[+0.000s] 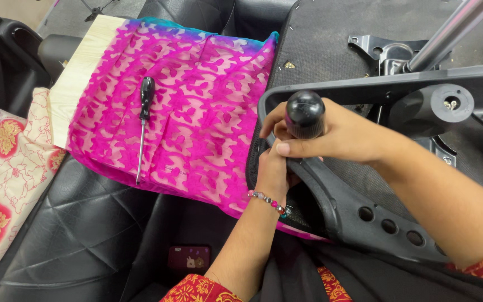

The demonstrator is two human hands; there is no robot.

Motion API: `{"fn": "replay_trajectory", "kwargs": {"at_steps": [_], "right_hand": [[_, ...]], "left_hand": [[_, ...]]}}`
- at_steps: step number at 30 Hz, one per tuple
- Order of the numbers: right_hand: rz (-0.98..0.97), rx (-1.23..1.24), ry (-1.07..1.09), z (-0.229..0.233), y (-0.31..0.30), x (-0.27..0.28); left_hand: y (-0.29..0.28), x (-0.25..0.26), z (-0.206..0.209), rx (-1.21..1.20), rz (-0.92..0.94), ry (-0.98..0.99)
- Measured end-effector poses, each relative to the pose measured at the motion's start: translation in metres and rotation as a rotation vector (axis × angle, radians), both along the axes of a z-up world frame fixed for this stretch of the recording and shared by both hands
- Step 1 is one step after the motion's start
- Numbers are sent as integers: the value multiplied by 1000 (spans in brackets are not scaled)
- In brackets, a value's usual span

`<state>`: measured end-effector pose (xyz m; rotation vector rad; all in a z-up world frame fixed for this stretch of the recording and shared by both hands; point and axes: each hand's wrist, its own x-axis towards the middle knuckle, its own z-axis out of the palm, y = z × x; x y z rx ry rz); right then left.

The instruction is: The person uses a screwdriver to tighten screws on the underside of an office chair base, securing the central column and frame. The person works on multiple screw locations around the base while the chair remains upside down on a patterned cloth.

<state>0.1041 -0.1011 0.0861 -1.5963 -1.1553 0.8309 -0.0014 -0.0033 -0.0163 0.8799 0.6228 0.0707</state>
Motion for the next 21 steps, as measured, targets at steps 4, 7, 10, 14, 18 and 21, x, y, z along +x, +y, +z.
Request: {"fn": "replay_trajectory", "kwargs": {"at_steps": [4,7,10,14,18,21], "right_hand": [[179,-63,-143,15,7,17],[334,-96,-185,23,15,29],[482,-159,-98,22,24,35],[466,-296,64,13,29,41],[179,-177,212,-7,24,31],[54,-107,141,-17,14,20]], "left_hand": [[-1,2,2,-66,24,2],[-1,2,-4,-76,18,-39],[0,2,-12,-62,-4,-114],[-1,4,-16,-81,20,-103],[-1,0,-9,-72,10,-40],[0,0,-6,-74,9,13]]}}
